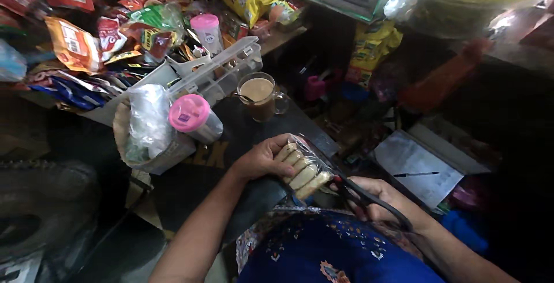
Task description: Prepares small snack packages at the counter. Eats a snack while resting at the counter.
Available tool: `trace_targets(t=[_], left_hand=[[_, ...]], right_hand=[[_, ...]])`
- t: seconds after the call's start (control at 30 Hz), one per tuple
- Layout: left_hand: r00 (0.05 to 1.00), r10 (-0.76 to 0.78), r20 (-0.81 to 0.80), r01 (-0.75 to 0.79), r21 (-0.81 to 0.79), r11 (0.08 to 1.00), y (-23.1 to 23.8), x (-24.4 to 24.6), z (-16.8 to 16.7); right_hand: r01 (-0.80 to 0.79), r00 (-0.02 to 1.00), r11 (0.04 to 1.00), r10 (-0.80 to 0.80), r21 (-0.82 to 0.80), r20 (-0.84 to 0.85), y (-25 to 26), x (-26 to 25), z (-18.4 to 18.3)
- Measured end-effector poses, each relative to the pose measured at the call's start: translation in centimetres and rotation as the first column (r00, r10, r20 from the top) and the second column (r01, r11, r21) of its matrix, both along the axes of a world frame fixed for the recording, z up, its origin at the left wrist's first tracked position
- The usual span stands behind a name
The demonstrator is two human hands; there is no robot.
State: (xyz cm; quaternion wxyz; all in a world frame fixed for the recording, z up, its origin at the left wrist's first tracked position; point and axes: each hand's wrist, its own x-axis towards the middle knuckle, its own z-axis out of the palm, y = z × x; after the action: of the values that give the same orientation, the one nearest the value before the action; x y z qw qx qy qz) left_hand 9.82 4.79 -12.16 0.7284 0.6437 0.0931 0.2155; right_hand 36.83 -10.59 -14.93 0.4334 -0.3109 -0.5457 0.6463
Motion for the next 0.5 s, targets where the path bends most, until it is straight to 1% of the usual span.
trace_targets(t=[0.1,0.17,0.2,0.27,0.3,0.33,0.37,0.4,0.47,0.5], left_hand=[[0.999,-0.023,0.031,0.025,-0.036,0.999,0.0,0.1,-0.1],[1.000,-0.013,0.011,0.014,-0.063,0.998,0.2,-0.1,-0.2],[0.999,0.017,-0.036,-0.019,-0.069,0.997,0.2,-0.2,0.0],[0.974,0.118,-0.191,-0.137,-0.086,0.987,0.1,0.0,0.6],[0.949,0.188,-0.254,-0.221,-0.109,0.969,-0.1,0.4,1.0],[0.932,0.249,-0.263,-0.296,-0.157,0.942,-0.2,0.7,1.0],[0.929,0.299,-0.219,-0.346,-0.224,0.911,-0.2,0.9,0.8],[0.931,0.338,-0.140,-0.365,-0.315,0.876,-0.2,1.1,0.4],[0.910,0.414,0.010,-0.357,-0.487,0.797,-0.6,1.6,-0.1],[0.897,0.436,0.064,-0.337,-0.538,0.772,-0.8,1.8,-0.4]], right_hand=[[-0.126,0.976,0.989,0.110,-0.075,-0.185,0.4,-0.5,-0.8],[-0.144,0.963,0.987,0.122,-0.076,-0.241,0.6,-0.9,-1.3],[-0.108,0.972,0.991,0.090,-0.074,-0.215,0.7,-1.0,-1.2],[0.058,0.997,0.996,-0.061,-0.068,-0.056,0.7,-1.4,-0.6],[0.138,0.990,0.989,-0.137,-0.048,0.026,0.8,-1.5,-0.2],[0.195,0.978,0.981,-0.193,-0.018,0.078,0.9,-1.6,0.0],[0.233,0.966,0.972,-0.234,0.016,0.109,1.1,-1.6,0.1],[0.267,0.952,0.962,-0.273,0.058,0.141,1.2,-1.8,0.3],[0.326,0.916,0.934,-0.351,0.148,0.194,1.5,-2.6,0.6],[0.351,0.898,0.916,-0.388,0.193,0.209,1.6,-3.0,0.6]])
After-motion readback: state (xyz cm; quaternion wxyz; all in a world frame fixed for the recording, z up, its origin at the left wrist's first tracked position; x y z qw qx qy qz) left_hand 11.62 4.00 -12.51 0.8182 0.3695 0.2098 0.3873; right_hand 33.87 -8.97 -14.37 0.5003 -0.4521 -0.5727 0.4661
